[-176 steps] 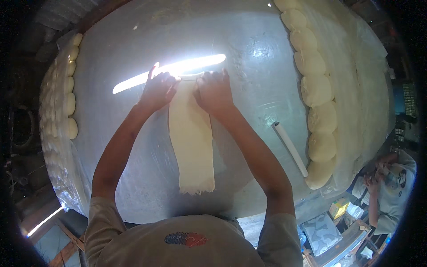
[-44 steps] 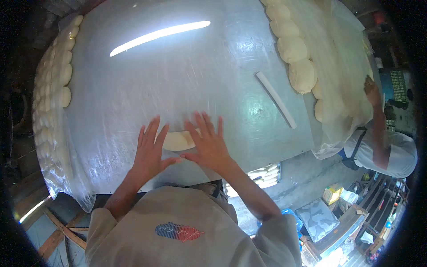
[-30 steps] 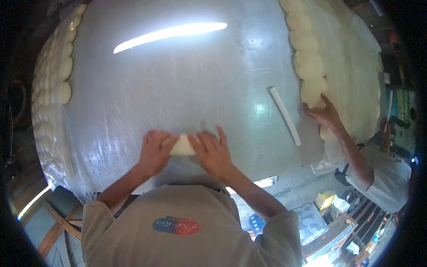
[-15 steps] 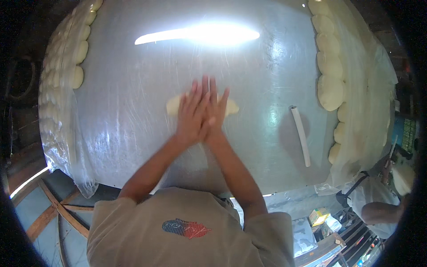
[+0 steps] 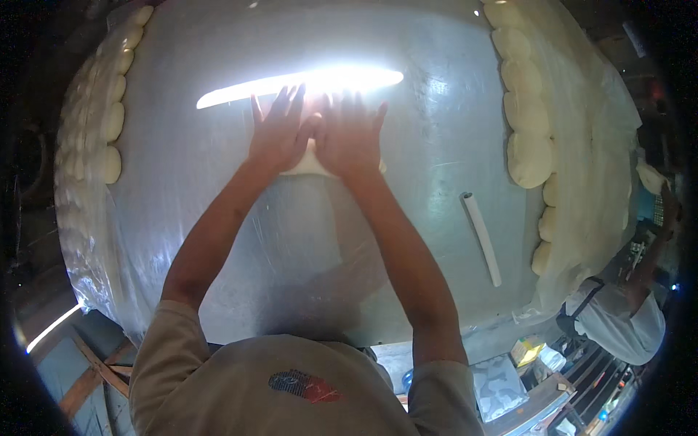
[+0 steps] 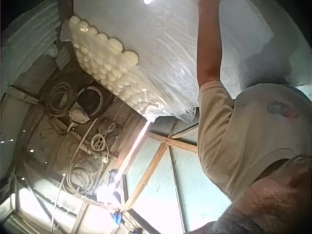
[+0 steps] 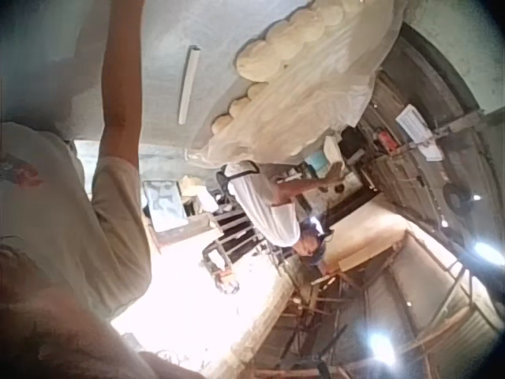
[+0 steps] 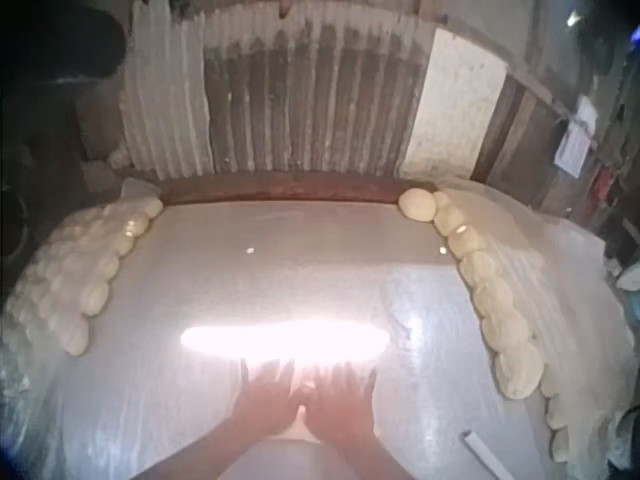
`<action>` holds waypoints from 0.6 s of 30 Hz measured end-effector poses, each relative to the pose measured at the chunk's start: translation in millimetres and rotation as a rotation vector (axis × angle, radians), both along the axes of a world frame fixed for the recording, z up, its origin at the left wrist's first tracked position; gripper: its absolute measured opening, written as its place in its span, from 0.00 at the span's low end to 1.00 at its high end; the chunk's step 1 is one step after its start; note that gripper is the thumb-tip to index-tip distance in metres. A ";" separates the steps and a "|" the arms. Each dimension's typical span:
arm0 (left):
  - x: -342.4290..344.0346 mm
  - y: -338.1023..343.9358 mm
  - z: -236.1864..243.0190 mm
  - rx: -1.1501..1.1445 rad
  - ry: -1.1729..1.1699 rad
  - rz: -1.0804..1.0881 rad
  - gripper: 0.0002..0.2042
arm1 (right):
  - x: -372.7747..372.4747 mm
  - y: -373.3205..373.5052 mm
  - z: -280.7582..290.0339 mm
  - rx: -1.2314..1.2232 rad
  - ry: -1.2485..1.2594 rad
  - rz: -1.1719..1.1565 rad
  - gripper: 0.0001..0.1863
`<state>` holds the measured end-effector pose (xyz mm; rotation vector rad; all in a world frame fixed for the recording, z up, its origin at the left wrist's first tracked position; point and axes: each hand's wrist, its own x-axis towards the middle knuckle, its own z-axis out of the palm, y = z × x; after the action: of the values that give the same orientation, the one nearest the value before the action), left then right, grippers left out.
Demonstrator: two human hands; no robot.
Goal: The person rolls pieces of dough into long cylinder shapes on a table using a rolling pin and their hands. They then place the rolled dough pieces onto a large metal tray.
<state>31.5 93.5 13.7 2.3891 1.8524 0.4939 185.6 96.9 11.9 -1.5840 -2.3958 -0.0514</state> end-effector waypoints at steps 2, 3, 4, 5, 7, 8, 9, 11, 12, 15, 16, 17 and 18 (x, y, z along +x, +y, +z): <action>-10.2 -0.4 4.0 -0.099 0.004 0.065 0.31 | 7.8 10.6 3.4 0.079 -0.061 0.010 0.31; -23.6 -16.3 1.5 -0.108 0.008 0.068 0.31 | 10.3 -1.7 4.9 0.070 -0.058 0.012 0.31; -38.3 -37.6 -2.7 -0.135 0.043 0.010 0.32 | 14.0 -25.6 8.9 -0.059 -0.016 0.101 0.32; -50.1 -62.7 -5.6 -0.169 0.076 -0.049 0.33 | 18.4 -52.4 12.4 -0.195 0.025 0.189 0.33; -65.0 -108.9 -6.5 -0.203 0.102 -0.031 0.34 | 30.8 -95.2 14.2 -0.203 0.001 0.176 0.35; -67.5 -128.6 -2.6 -0.230 0.131 -0.015 0.35 | 34.5 -112.6 17.8 -0.202 -0.020 0.162 0.36; -66.4 -146.8 5.5 -0.234 0.133 -0.010 0.35 | 36.2 -128.5 23.8 -0.205 -0.019 0.168 0.36; -65.2 -164.6 25.5 -0.329 0.214 -0.036 0.38 | 35.1 -141.7 36.2 -0.284 -0.025 0.091 0.35; -62.1 -168.1 34.1 -0.340 0.218 -0.028 0.38 | 28.7 -141.2 44.2 -0.294 -0.020 0.100 0.35; -26.0 -147.4 59.3 -0.041 -0.243 -0.040 0.41 | 2.3 -113.4 50.7 -0.169 0.061 0.013 0.35; -9.4 -134.1 65.3 -0.003 -0.350 -0.078 0.43 | -6.3 -100.1 44.9 -0.158 0.068 0.004 0.33; 6.7 -126.5 62.9 -0.007 -0.346 -0.072 0.43 | -15.3 -92.7 39.3 -0.150 0.083 0.009 0.32; 25.6 -118.3 55.1 -0.094 -0.455 -0.111 0.42 | -16.3 -92.3 33.2 -0.215 0.122 0.035 0.29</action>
<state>57.1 -24.8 68.8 2.0811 1.5024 0.8350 169.3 4.6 45.1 -1.5825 -2.3988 0.3111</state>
